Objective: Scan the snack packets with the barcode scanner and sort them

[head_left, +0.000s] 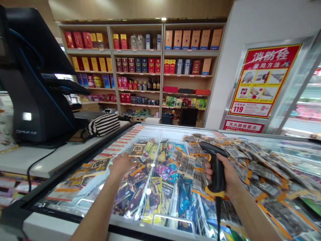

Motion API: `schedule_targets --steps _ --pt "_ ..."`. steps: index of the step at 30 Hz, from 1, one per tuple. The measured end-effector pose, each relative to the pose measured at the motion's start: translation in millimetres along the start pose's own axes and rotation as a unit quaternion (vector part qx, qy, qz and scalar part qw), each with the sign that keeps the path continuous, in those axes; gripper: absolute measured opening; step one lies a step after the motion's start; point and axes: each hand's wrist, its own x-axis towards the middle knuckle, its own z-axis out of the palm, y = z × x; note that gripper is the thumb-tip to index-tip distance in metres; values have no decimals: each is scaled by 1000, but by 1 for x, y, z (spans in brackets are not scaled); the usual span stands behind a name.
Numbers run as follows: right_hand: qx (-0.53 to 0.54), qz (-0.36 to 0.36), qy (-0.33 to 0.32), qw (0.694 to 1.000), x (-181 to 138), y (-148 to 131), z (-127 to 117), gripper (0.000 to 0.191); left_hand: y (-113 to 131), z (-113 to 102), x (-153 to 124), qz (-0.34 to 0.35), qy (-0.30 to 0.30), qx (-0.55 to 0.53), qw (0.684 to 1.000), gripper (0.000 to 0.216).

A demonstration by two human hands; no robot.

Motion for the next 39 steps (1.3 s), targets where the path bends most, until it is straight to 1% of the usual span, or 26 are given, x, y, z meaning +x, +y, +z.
schedule_targets --steps 2,4,6,9,10,12,14,15,18,20,24,28,33,36,39 --pt "1 6 -8 1000 0 3 1 23 -10 -3 3 -8 -4 5 1000 44" --pt "-2 16 -18 1000 -1 5 3 23 -12 1 4 2 -2 -5 1000 49" --pt "-8 32 -25 999 -1 8 5 23 -9 6 5 18 8 -30 999 55" --pt "-15 52 -37 998 -2 12 9 22 0 12 3 41 12 -97 994 60" --pt "-18 56 -42 997 -3 13 10 22 4 14 3 49 6 -127 991 58" --pt "-24 61 -53 996 -5 16 13 23 13 22 1 65 -15 -193 979 46" --pt "-30 69 -64 995 -7 19 16 24 24 34 -1 83 -40 -261 961 32" --pt "-33 75 -69 994 -8 20 17 25 30 42 -1 90 -50 -292 951 29" --pt "-36 87 -75 993 -11 23 21 26 47 63 -2 102 -69 -365 923 26" --pt "-40 87 -69 993 -12 24 24 27 57 74 -1 109 -74 -394 910 26" --pt "-57 83 -61 993 -15 27 29 26 68 89 0 128 -68 -412 900 24" --pt "-77 64 -67 993 -19 29 32 24 70 98 -3 139 -72 -411 898 23" --pt "-62 62 -85 992 -19 28 31 23 66 99 -4 142 -84 -405 899 23" --pt "-43 65 -66 995 -17 20 28 24 65 100 -3 129 -76 -409 900 24" --pt "-8 32 -42 999 -15 9 22 23 72 101 -2 108 -65 -418 899 26"
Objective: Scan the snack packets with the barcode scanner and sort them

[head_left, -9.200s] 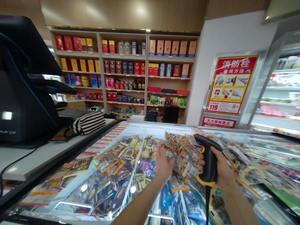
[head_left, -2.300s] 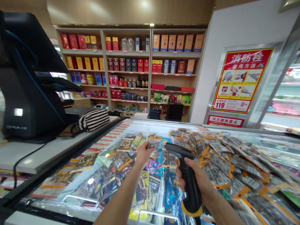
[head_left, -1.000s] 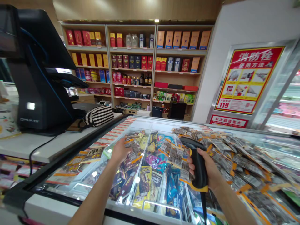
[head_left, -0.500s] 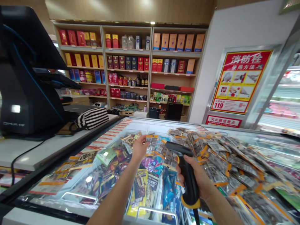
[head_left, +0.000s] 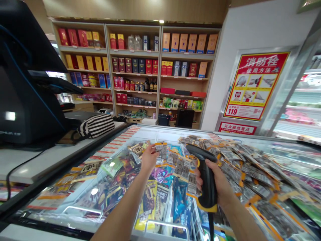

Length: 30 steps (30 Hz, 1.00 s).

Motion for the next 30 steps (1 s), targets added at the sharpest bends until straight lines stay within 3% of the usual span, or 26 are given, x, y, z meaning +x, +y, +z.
schedule_targets --steps 7,12,14,17,22,24,27,30 --pt "28 -55 29 998 5 -12 -14 22 20 32 15 4 39 -2 999 29" --pt "39 -55 18 998 4 -11 -14 22 17 76 2 -2 28 43 999 27" --pt "42 -57 20 997 3 -12 -14 21 14 83 -2 -2 18 75 997 26" --pt "44 -54 27 997 3 -13 -14 21 11 60 3 13 26 123 992 28" --pt "36 -38 10 999 3 -9 -12 21 -1 -32 24 0 61 183 981 30" --pt "29 -27 10 999 3 -7 -9 22 -7 -58 29 -13 57 184 981 28" --pt "24 -11 9 1000 2 -4 -5 22 -11 -73 33 -29 54 154 986 25" --pt "22 2 -15 1000 1 -1 -3 23 -5 -70 37 -33 78 86 993 24"
